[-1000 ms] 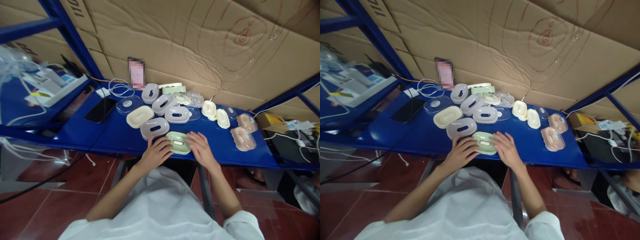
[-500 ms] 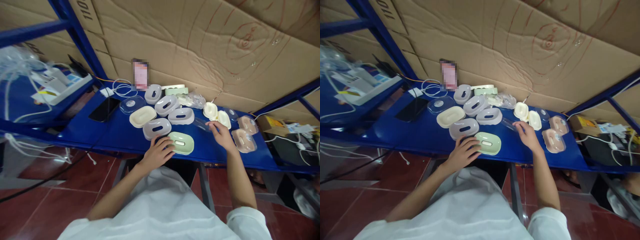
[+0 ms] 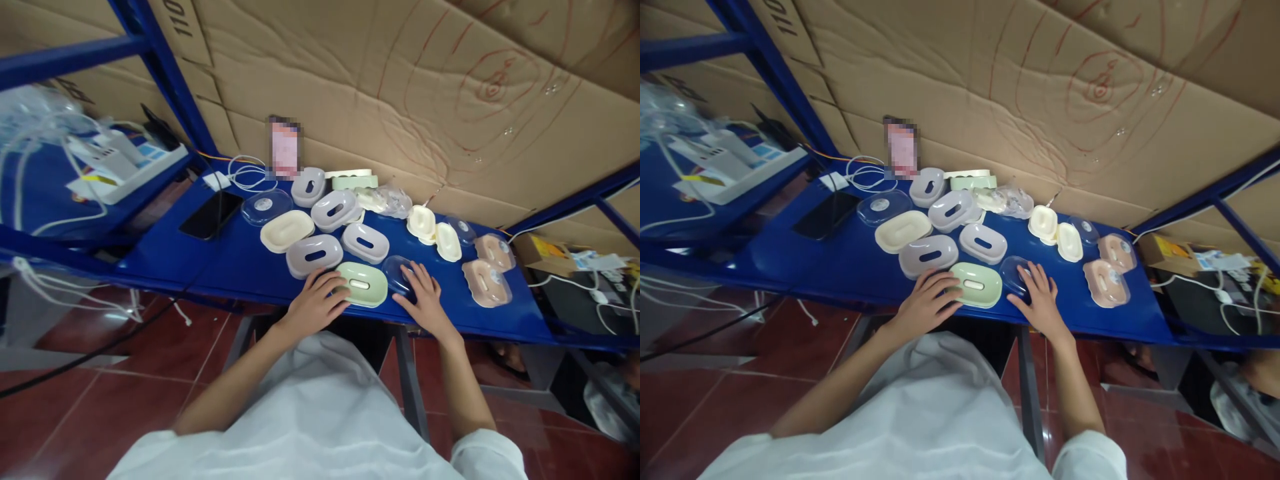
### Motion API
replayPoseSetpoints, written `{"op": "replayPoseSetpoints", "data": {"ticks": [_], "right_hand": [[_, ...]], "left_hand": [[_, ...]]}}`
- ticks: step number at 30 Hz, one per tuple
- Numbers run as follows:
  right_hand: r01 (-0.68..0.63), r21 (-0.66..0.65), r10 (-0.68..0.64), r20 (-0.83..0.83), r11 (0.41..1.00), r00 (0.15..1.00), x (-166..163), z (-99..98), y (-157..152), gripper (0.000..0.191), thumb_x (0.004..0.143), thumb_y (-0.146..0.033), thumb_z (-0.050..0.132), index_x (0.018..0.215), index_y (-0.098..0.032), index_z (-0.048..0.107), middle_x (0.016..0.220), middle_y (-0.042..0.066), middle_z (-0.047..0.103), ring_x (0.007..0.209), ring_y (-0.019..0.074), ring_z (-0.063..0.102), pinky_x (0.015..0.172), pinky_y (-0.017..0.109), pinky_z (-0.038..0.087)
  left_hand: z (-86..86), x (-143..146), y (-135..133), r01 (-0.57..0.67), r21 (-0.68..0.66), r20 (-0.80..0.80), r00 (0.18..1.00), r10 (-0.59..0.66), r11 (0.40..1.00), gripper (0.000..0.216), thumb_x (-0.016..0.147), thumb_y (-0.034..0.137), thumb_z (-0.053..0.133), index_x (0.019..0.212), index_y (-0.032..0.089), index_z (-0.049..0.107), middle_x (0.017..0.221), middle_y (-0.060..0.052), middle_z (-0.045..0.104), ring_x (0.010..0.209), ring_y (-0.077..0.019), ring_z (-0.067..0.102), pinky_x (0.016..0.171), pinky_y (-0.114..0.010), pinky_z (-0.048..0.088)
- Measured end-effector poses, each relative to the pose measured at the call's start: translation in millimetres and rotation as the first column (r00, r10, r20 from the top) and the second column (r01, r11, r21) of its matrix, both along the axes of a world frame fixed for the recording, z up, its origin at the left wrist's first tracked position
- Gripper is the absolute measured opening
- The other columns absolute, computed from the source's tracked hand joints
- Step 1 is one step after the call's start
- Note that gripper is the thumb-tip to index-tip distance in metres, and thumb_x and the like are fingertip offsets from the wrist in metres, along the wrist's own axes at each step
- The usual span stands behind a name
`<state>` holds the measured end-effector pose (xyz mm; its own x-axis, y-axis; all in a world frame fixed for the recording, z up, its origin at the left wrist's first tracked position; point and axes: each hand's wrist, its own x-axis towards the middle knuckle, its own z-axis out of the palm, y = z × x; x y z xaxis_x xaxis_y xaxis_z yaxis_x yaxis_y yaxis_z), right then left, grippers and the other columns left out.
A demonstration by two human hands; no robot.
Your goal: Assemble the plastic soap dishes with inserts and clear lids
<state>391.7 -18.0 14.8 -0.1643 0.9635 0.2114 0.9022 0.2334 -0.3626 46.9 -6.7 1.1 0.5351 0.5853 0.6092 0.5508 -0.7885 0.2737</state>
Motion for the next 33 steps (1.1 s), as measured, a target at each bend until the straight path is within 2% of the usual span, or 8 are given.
{"op": "replayPoseSetpoints", "data": {"ticks": [2,4,7,11,15,22,27,33], "right_hand": [[-0.007,0.049,0.007,-0.009,0.999,1.000,3.5,1.5,-8.6,0.062,0.103,-0.060,0.063,0.159,-0.034,0.054,0.168,0.011,0.050,0.159,0.0381,0.041,0.127,0.069,0.035],[0.007,0.125,0.004,-0.089,0.992,0.996,3.4,4.1,-14.9,0.055,0.106,-0.054,0.062,0.156,-0.032,0.058,0.161,0.012,0.058,0.153,0.0348,0.050,0.125,0.063,0.042],[-0.062,0.164,0.090,-0.171,0.985,0.981,-11.9,9.7,-23.0,0.050,0.109,-0.043,0.058,0.158,-0.033,0.056,0.158,0.010,0.061,0.150,0.0309,0.054,0.124,0.058,0.046],[-0.259,0.201,0.277,-0.067,0.945,0.959,-52.3,14.9,-25.6,0.057,0.108,-0.038,0.061,0.163,-0.034,0.049,0.164,0.010,0.054,0.157,0.0321,0.046,0.125,0.059,0.045],[-0.365,0.211,0.355,0.084,0.907,0.931,-82.7,13.2,-16.3,0.059,0.109,-0.037,0.060,0.166,-0.030,0.045,0.168,0.011,0.051,0.160,0.0322,0.040,0.127,0.059,0.042],[-0.360,0.283,0.314,0.194,0.889,0.929,-96.3,3.3,-12.1,0.053,0.108,-0.040,0.062,0.158,-0.025,0.055,0.162,0.013,0.057,0.157,0.0335,0.043,0.127,0.059,0.041],[-0.359,0.287,0.305,0.215,0.888,0.928,-95.5,-2.6,-13.7,0.059,0.105,-0.046,0.064,0.159,-0.025,0.054,0.163,0.015,0.055,0.161,0.0345,0.038,0.129,0.062,0.039],[-0.330,0.285,0.287,0.182,0.900,0.941,-97.8,-14.0,-18.7,0.062,0.104,-0.041,0.068,0.162,-0.028,0.050,0.164,0.015,0.054,0.163,0.0346,0.035,0.131,0.065,0.034]], "left_hand": [[-1.1,-0.5,-0.2,0.027,-0.014,0.044,0.999,-0.026,1.000,0.016,0.104,0.023,0.068,0.119,0.019,0.070,0.129,-0.012,0.072,0.133,-0.0275,0.064,0.120,-0.049,0.052],[-2.9,-1.0,-1.0,0.040,-0.049,0.091,0.995,-0.035,0.998,0.022,0.103,0.022,0.069,0.125,0.019,0.069,0.136,-0.014,0.068,0.135,-0.0273,0.064,0.117,-0.045,0.056],[-5.3,-2.1,-2.6,0.016,-0.131,0.127,0.992,0.000,0.991,0.036,0.103,0.023,0.070,0.138,0.023,0.065,0.146,-0.014,0.063,0.138,-0.0275,0.063,0.116,-0.043,0.058],[-5.8,-3.7,-2.8,0.023,-0.196,0.172,0.985,0.011,0.980,0.049,0.102,0.027,0.072,0.148,0.026,0.058,0.161,-0.016,0.050,0.142,-0.0291,0.061,0.116,-0.044,0.059],[-5.7,-4.9,-1.6,0.035,-0.214,0.197,0.980,0.008,0.976,0.053,0.103,0.030,0.072,0.153,0.027,0.054,0.164,-0.017,0.044,0.135,-0.0277,0.065,0.114,-0.046,0.060],[-9.6,-6.7,0.1,0.039,-0.236,0.200,0.980,0.010,0.971,0.053,0.103,0.029,0.071,0.153,0.030,0.054,0.153,-0.014,0.056,0.140,-0.0294,0.061,0.117,-0.049,0.057],[-10.3,-6.1,0.4,0.042,-0.246,0.216,0.976,0.012,0.968,0.050,0.103,0.031,0.070,0.152,0.030,0.055,0.154,-0.013,0.056,0.141,-0.0289,0.060,0.117,-0.049,0.056],[-9.0,-5.0,-0.3,0.050,-0.231,0.222,0.975,0.003,0.972,0.045,0.103,0.030,0.070,0.147,0.028,0.059,0.153,-0.013,0.057,0.145,-0.0290,0.058,0.119,-0.048,0.055]]}}
